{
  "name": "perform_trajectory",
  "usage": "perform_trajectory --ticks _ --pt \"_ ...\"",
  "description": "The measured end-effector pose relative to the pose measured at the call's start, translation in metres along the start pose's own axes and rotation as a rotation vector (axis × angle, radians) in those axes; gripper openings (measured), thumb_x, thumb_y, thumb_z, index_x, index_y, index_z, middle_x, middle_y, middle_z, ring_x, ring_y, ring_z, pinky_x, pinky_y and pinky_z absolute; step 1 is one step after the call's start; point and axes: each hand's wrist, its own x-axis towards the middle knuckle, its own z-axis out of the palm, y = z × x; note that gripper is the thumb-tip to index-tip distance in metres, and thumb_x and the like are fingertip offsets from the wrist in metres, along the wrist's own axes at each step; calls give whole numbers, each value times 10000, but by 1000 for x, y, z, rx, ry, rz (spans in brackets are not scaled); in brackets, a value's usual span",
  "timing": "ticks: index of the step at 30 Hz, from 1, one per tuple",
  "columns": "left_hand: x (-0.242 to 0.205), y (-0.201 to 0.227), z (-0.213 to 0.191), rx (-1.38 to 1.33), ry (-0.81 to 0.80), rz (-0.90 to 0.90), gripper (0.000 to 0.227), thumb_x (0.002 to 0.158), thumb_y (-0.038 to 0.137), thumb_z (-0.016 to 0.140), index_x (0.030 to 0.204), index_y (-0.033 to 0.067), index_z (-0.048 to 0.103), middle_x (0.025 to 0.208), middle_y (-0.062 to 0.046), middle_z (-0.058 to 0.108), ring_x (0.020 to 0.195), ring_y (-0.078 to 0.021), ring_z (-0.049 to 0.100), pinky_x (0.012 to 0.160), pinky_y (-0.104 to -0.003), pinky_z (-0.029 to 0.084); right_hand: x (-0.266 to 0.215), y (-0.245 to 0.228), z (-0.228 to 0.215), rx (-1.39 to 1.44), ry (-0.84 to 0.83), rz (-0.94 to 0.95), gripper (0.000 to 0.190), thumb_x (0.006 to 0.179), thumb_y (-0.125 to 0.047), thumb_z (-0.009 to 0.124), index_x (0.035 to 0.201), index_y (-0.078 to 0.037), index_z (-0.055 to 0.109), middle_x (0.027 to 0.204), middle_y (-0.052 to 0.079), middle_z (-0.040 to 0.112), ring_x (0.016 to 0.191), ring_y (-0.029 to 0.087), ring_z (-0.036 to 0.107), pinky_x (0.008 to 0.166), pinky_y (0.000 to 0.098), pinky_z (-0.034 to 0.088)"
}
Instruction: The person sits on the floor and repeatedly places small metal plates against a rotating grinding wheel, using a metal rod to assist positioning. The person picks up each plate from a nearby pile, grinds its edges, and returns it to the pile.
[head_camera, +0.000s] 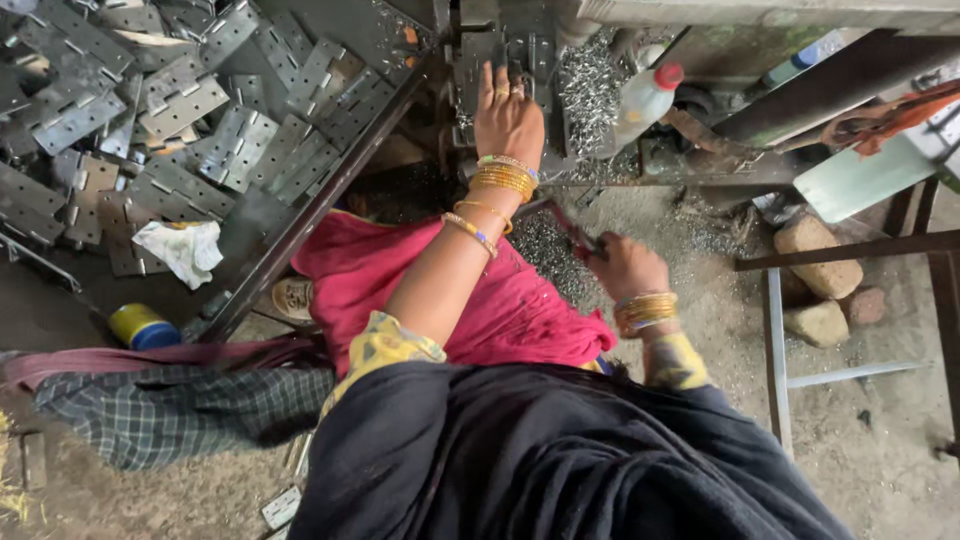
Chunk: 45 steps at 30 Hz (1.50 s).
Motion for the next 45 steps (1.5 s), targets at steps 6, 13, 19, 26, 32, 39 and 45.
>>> perform_trajectory --ticks 6,13,19,26,32,39,45 --pt "-22 0 2 -74 21 14 402 929 116 497 1247 -57 670 1421 -228 604 1430 -363 439 1254 -494 156 -11 -11 9 187 -29 -82 504 976 -571 639 1029 -75 713 913 237 722 881 449 691 712 551 543" --pt "-9 2 -11 23 -78 -21 476 974 207 452 1334 -53 622 1494 -186 536 1484 -339 354 1258 -495 74 7 -1 16 134 32 -52 467 920 -553 633 1032 -107 720 891 235 725 840 457 700 726 556 537" --pt "-15 3 -13 108 -93 59 448 1014 190 446 1347 -45 631 1544 -209 523 1522 -364 300 1268 -523 50 0 -2 16 158 5 -31 518 937 -593 641 997 -82 701 884 248 718 864 468 690 739 558 534" --pt "-13 4 2 46 -71 -28 455 1001 199 446 1332 -50 636 1520 -175 526 1512 -332 321 1280 -474 63 2 6 32 270 -12 -91 492 905 -552 636 1088 -101 708 869 246 715 821 475 688 726 550 523" --pt "-13 -1 12 -98 21 -51 470 987 170 461 1363 -40 648 1531 -188 496 1521 -367 303 1290 -479 60 7 8 36 298 -125 -5 506 900 -556 690 1039 -72 732 851 256 712 834 468 689 742 528 525" --pt "28 14 9 60 -122 -77 443 940 162 456 1288 -8 671 1550 -145 470 1518 -318 269 1267 -488 56 21 12 26 168 -45 -32 525 890 -579 688 1010 -69 724 891 267 707 878 485 674 744 556 521" --pt "20 12 -2 120 -128 -70 451 942 188 458 1298 9 668 1570 -138 453 1524 -308 238 1272 -515 27 -7 -12 9 224 -46 -63 514 902 -570 674 1004 -68 723 906 265 711 905 487 676 756 571 528"
